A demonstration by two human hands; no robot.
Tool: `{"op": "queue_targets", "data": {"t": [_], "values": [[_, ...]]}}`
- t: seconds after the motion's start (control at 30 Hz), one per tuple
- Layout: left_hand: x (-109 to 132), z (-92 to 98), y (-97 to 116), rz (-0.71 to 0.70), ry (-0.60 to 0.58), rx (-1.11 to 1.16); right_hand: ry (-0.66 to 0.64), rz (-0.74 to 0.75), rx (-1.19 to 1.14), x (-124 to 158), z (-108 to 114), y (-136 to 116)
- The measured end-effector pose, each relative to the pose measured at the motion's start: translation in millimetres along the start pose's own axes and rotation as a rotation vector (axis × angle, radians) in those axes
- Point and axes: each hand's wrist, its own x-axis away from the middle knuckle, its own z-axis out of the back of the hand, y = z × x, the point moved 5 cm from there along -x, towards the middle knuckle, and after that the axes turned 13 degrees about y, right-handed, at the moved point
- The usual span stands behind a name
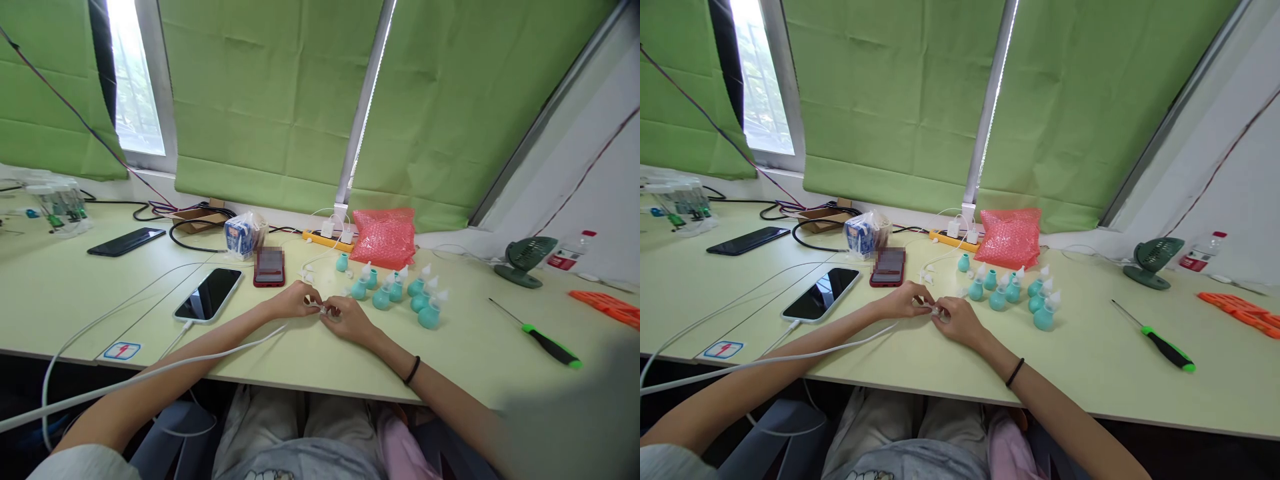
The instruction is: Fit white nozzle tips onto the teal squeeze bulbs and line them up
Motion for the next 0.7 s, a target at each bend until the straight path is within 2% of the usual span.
{"op": "queue_targets", "data": {"t": [0.13,0.23,0.4,0.7], "values": [[-2,6.4,-9,0.142,0.011,0.163,0.1,-0.035,-0.045,-1,5,2],[-3,8.3,-11,0.199,-0.017,0.241,0.165,0.005,-0.042,-3,11,1],[-2,5.2,-7,0.157,-0.059,0.228,0.193,0.092,-0.122,-3,13,-4],[-1,3.7,1,0.091,0.001,0.161,0.206,0.107,-0.144,-2,12,-4]]}}
